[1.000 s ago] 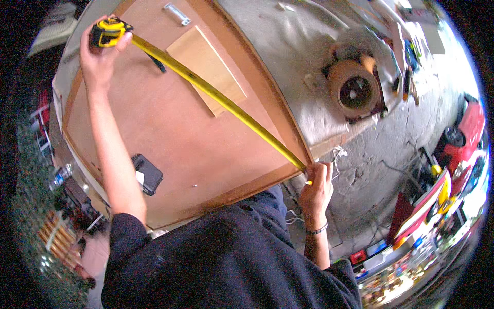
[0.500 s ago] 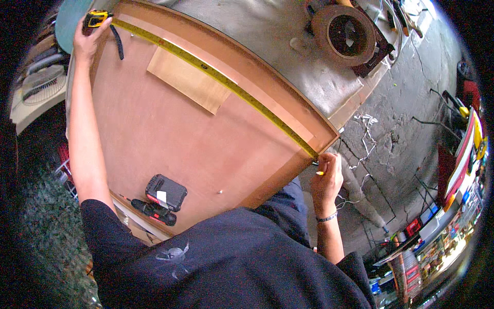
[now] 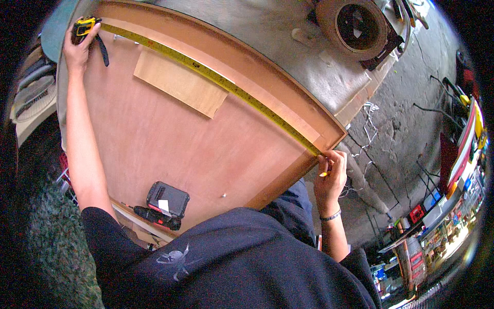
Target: The person measures and marks a wooden board, then applies adhesive to attach a smaller wooden piece. They retrieve glue and a hot glue gun, apply adhesive, and press the pieces together on a workbench.
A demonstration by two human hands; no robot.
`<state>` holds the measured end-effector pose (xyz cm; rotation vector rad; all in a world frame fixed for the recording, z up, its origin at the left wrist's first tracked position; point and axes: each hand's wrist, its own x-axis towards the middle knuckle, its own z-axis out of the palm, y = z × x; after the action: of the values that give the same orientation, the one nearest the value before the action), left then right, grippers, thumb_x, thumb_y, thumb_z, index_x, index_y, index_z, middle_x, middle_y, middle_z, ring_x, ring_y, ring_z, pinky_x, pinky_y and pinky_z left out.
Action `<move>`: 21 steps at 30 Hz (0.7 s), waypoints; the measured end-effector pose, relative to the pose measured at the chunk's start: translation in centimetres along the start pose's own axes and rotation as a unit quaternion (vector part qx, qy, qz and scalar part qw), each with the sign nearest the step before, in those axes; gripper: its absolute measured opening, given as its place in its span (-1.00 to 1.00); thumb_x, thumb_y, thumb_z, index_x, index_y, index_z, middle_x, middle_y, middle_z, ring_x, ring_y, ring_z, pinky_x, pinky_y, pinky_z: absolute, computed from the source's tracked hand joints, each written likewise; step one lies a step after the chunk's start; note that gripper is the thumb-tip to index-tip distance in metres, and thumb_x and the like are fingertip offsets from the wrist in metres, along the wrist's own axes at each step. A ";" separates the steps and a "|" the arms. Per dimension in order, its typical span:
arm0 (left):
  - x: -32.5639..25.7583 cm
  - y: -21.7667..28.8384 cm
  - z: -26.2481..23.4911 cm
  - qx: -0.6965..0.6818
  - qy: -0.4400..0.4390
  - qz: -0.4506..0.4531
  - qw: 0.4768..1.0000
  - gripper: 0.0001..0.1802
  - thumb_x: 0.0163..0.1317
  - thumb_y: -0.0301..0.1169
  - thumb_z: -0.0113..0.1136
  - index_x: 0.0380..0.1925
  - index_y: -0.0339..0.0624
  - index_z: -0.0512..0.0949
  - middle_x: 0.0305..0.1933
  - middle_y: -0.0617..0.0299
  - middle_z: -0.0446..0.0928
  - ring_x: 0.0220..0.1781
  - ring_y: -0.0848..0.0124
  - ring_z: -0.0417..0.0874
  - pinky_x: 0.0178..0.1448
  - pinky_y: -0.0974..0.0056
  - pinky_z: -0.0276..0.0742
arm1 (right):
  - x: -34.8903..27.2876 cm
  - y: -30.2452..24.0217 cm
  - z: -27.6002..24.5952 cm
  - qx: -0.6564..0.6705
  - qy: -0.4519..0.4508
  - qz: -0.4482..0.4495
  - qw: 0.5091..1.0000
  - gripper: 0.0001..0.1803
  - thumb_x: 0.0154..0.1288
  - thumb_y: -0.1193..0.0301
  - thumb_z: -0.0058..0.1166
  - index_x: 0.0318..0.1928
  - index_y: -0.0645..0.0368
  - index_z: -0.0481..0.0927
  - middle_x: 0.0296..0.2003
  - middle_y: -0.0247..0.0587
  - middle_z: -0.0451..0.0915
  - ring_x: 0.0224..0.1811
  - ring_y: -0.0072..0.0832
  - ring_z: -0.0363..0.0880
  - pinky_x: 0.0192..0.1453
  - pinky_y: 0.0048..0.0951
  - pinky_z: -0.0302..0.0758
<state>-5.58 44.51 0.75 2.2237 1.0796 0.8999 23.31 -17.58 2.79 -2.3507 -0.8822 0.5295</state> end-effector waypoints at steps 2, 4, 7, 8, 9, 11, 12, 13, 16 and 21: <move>-0.1 -0.6 0.0 -0.019 0.005 -0.003 1.000 -0.36 0.05 -0.37 0.61 0.12 -0.33 0.55 0.00 0.21 0.64 -0.02 0.48 0.65 0.14 0.37 0.57 | 0.0 0.0 -0.1 -0.006 -0.003 -0.004 1.000 -0.84 0.36 0.57 0.17 -0.11 0.24 0.49 -0.21 -0.06 0.51 -0.25 -0.25 0.61 -0.19 -0.34 0.68; -0.1 -1.0 -0.1 -0.048 0.006 -0.012 0.999 -0.35 0.05 -0.37 0.61 0.13 -0.33 0.55 0.00 0.21 0.64 -0.02 0.49 0.65 0.14 0.37 0.57 | 0.1 0.0 0.1 -0.003 0.004 -0.011 1.000 -0.85 0.36 0.57 0.17 -0.13 0.24 0.48 -0.21 -0.06 0.51 -0.26 -0.25 0.60 -0.23 -0.34 0.66; -0.3 -0.5 -0.2 -0.038 -0.003 -0.004 0.999 -0.35 0.05 -0.38 0.61 0.14 -0.32 0.54 0.01 0.20 0.64 -0.01 0.48 0.65 0.15 0.37 0.57 | 0.2 0.1 -0.1 -0.019 0.001 -0.015 1.000 -0.85 0.34 0.59 0.17 -0.17 0.23 0.47 -0.25 -0.07 0.51 -0.29 -0.24 0.59 -0.28 -0.34 0.61; -0.4 -0.1 -0.3 -0.026 0.001 -0.006 1.000 -0.35 0.05 -0.39 0.61 0.14 -0.31 0.54 0.01 0.19 0.64 0.00 0.47 0.65 0.15 0.36 0.57 | 0.2 0.1 -0.2 -0.028 -0.003 -0.015 0.999 -0.85 0.32 0.60 0.17 -0.18 0.23 0.46 -0.26 -0.07 0.51 -0.30 -0.23 0.58 -0.30 -0.34 0.59; -0.5 0.5 -0.7 -0.011 0.007 -0.009 1.000 -0.35 0.06 -0.40 0.60 0.15 -0.31 0.53 0.02 0.19 0.64 0.01 0.47 0.65 0.16 0.36 0.57 | 0.1 0.2 -0.4 -0.034 -0.011 -0.020 0.999 -0.84 0.30 0.61 0.18 -0.20 0.23 0.45 -0.28 -0.07 0.51 -0.30 -0.22 0.58 -0.31 -0.33 0.57; -1.0 0.4 -1.5 -0.020 0.004 -0.020 1.000 -0.35 0.07 -0.41 0.59 0.16 -0.31 0.52 0.03 0.19 0.64 0.02 0.45 0.65 0.17 0.35 0.57 | -0.6 0.1 -0.9 -0.047 -0.028 -0.030 0.998 -0.83 0.27 0.63 0.18 -0.23 0.22 0.44 -0.31 -0.08 0.51 -0.32 -0.20 0.57 -0.33 -0.31 0.53; -1.5 0.0 -2.3 -0.042 -0.003 -0.028 0.999 -0.35 0.07 -0.42 0.58 0.16 -0.31 0.52 0.04 0.19 0.64 0.03 0.45 0.65 0.18 0.35 0.57 | -1.2 -0.1 -1.0 -0.043 -0.043 -0.019 0.998 -0.82 0.26 0.64 0.19 -0.24 0.21 0.44 -0.31 -0.08 0.51 -0.32 -0.18 0.57 -0.32 -0.30 0.53; -1.9 -0.3 -2.9 -0.065 -0.011 -0.036 0.997 -0.36 0.08 -0.43 0.58 0.17 -0.30 0.52 0.04 0.19 0.64 0.04 0.44 0.65 0.18 0.35 0.57 | -2.0 -0.6 -1.0 -0.040 -0.059 -0.008 0.997 -0.82 0.25 0.64 0.19 -0.24 0.21 0.44 -0.32 -0.08 0.51 -0.32 -0.17 0.57 -0.31 -0.29 0.53; -3.1 -0.5 -3.9 -0.060 -0.014 -0.035 0.997 -0.36 0.09 -0.45 0.56 0.17 -0.29 0.51 0.05 0.18 0.63 0.04 0.43 0.66 0.19 0.34 0.57 | -3.3 -1.2 -0.4 -0.050 -0.067 -0.018 0.996 -0.81 0.25 0.62 0.21 -0.24 0.21 0.44 -0.31 -0.06 0.52 -0.34 -0.12 0.57 -0.31 -0.26 0.53; -3.3 -0.4 -3.6 -0.045 -0.004 -0.031 0.999 -0.39 0.09 -0.46 0.56 0.15 -0.29 0.53 0.04 0.21 0.64 0.03 0.46 0.66 0.20 0.35 0.57 | -4.0 -1.3 0.3 -0.011 -0.058 0.008 0.998 -0.84 0.32 0.57 0.20 -0.21 0.20 0.45 -0.30 -0.07 0.52 -0.36 -0.18 0.57 -0.33 -0.29 0.53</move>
<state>-9.98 42.55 1.70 2.1075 1.0777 0.8947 19.75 -19.46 4.00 -2.3686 -0.9260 0.6722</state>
